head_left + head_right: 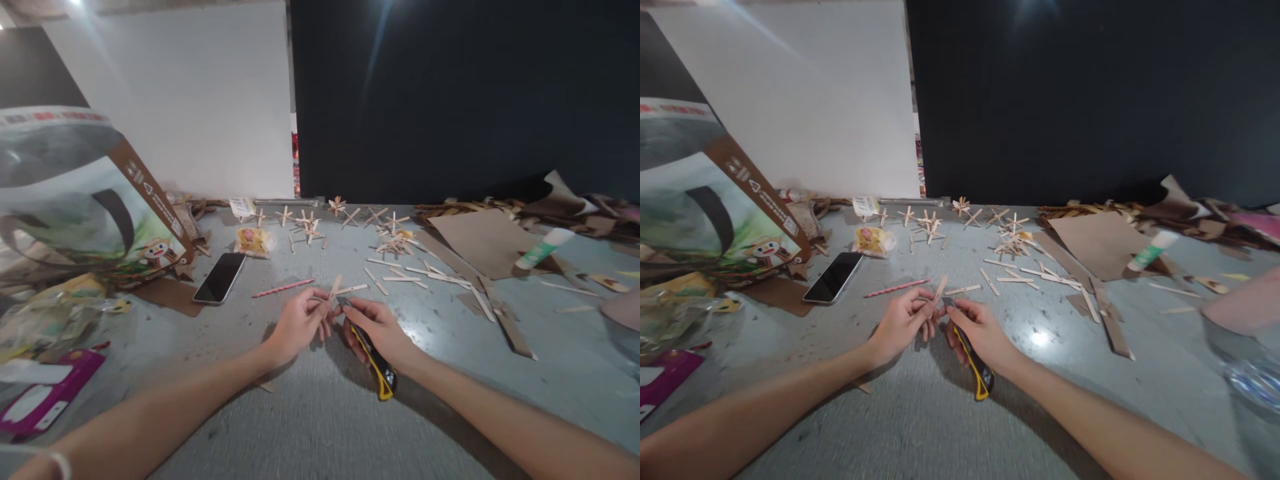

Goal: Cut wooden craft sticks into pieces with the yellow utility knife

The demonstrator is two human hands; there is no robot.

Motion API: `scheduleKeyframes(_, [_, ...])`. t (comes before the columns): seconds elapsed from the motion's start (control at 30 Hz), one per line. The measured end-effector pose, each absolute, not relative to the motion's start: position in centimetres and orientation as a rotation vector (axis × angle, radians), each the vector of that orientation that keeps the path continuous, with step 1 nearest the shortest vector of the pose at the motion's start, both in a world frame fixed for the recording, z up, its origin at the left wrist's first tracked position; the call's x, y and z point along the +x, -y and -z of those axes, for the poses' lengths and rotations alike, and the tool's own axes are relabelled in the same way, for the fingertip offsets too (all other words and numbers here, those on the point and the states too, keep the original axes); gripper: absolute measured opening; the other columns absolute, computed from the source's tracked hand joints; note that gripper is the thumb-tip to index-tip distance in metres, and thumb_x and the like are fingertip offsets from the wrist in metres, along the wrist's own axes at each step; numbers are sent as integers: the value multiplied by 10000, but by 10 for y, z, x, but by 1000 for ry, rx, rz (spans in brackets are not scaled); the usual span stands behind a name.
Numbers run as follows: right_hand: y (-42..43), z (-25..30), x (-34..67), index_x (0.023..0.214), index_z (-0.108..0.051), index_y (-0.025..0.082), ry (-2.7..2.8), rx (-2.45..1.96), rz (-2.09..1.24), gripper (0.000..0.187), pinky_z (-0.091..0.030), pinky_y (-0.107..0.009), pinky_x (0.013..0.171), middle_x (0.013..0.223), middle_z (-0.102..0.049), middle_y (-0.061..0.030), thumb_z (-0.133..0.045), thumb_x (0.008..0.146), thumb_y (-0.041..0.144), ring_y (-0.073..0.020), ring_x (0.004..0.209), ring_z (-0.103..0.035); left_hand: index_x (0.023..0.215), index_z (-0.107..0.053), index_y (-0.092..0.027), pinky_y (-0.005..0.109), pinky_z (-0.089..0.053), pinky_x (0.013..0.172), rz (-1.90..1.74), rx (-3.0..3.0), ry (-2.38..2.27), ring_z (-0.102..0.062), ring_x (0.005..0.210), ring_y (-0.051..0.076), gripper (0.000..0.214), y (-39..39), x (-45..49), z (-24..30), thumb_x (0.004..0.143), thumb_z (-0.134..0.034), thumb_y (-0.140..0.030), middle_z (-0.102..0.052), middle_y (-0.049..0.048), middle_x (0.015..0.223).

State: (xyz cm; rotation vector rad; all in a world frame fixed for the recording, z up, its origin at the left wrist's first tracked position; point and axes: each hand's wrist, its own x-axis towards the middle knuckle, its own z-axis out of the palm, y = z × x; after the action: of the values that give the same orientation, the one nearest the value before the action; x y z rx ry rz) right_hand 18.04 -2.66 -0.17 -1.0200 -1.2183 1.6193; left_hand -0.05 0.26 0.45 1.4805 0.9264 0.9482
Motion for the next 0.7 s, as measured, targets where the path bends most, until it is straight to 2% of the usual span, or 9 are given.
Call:
scheduleKeyframes(0.13, [24, 2, 182, 1031, -672, 169, 1226, -1011, -1616, 516, -355, -212, 279, 538, -585, 61, -675, 836, 647, -104, 302, -477, 993, -600, -163, 232, -429, 394, -949, 1453, -910, -586, 419, 130, 555, -3, 0, -5, 842, -673, -693, -619, -25, 589])
scheduleKeyframes(0.2, [22, -2, 186, 1039, -681, 177, 1247, -1011, -1482, 484, -376, -225, 312, 563, -580, 56, -649, 874, 631, -102, 330, -479, 1008, -612, -156, 222, -419, 388, -961, 1435, -899, -581, 416, 119, 563, -3, 0, -5, 835, -686, -686, -630, -19, 611])
scheduleKeyframes(0.3, [19, -8, 196, 1100, -710, 205, 1367, -1036, -972, 380, -441, -241, 442, 637, -584, 33, -594, 969, 542, -110, 464, -525, 983, -611, -155, 216, -416, 388, -996, 1406, -892, -573, 415, 106, 554, -4, 0, -6, 822, -710, -677, -645, -10, 638])
scheduleKeyframes(0.4, [16, -8, 208, 1167, -716, 228, 1568, -1015, -427, 290, -506, -293, 603, 748, -635, -14, -538, 1039, 419, -157, 625, -590, 919, -598, -162, 223, -437, 402, -1024, 1390, -877, -579, 431, 105, 531, -3, 1, -6, 814, -727, -666, -659, 2, 663])
scheduleKeyframes(0.5, [12, -1, 216, 1190, -703, 231, 1780, -896, -90, 259, -534, -349, 727, 894, -688, -69, -492, 1067, 318, -210, 785, -639, 898, -609, -158, 230, -455, 420, -1028, 1388, -846, -594, 452, 110, 511, -1, 1, -9, 819, -734, -647, -671, 14, 682])
scheduleKeyframes(0.6, [10, 7, 217, 1209, -665, 221, 1959, -855, -8, 263, -538, -381, 791, 980, -690, -99, -443, 1083, 288, -242, 899, -642, 911, -653, -144, 235, -475, 450, -998, 1394, -826, -623, 491, 118, 486, 2, 2, -13, 835, -737, -617, -691, 33, 714])
scheduleKeyframes(0.7, [11, 8, 214, 1196, -625, 206, 2089, -902, -52, 321, -536, -415, 806, 1006, -664, -114, -360, 1104, 361, -260, 934, -620, 933, -676, -140, 245, -494, 468, -971, 1377, -802, -641, 515, 129, 486, 5, 2, -15, 832, -744, -610, -702, 41, 730])
